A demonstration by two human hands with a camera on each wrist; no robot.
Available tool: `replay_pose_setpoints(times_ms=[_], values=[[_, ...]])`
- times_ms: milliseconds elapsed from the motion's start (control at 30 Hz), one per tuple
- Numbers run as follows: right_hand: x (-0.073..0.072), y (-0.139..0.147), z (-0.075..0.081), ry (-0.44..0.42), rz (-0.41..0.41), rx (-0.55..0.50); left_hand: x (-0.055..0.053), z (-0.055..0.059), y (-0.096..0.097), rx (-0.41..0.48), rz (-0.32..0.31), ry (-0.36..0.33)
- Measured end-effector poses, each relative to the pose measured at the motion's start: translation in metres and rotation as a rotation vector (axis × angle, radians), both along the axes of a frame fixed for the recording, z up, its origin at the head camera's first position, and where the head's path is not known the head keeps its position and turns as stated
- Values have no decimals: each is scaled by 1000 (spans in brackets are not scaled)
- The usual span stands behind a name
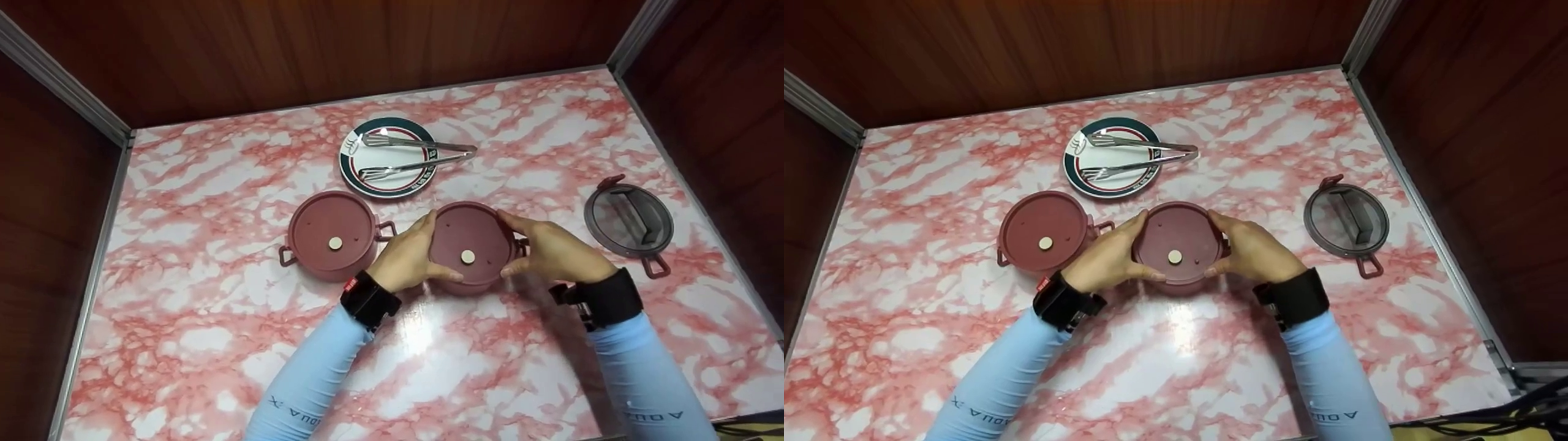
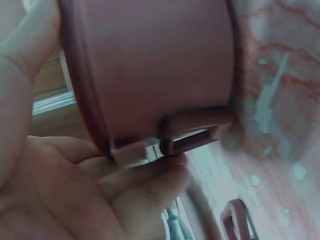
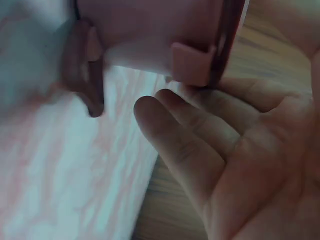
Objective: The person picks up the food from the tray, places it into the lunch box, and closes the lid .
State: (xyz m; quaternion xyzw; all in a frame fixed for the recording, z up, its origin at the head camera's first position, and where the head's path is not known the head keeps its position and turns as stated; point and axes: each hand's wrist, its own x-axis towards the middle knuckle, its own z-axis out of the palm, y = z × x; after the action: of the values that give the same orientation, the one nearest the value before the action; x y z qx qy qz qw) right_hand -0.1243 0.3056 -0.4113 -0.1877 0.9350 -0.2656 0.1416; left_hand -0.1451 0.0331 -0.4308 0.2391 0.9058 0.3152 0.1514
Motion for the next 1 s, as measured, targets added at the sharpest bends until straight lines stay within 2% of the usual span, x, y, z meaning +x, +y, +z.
replay_pose_setpoints(times_ms=[100, 200, 367, 567, 800, 1000], values=[[1, -5, 6, -6, 3, 14, 2, 0, -1, 14, -8, 2], [2, -5, 7, 6, 24, -2, 2, -1, -3, 22, -22, -3], [1, 1, -3, 2, 32, -79, 1, -5, -5, 63, -46, -19], [6, 10, -15, -10, 7, -128, 4, -12, -4, 112, -30, -71], [9, 3, -16, 45, 13, -82, 6, -14, 0, 147, 12, -31], [6, -3, -13, 51, 26, -47, 7, -16, -2, 154, 26, -20]])
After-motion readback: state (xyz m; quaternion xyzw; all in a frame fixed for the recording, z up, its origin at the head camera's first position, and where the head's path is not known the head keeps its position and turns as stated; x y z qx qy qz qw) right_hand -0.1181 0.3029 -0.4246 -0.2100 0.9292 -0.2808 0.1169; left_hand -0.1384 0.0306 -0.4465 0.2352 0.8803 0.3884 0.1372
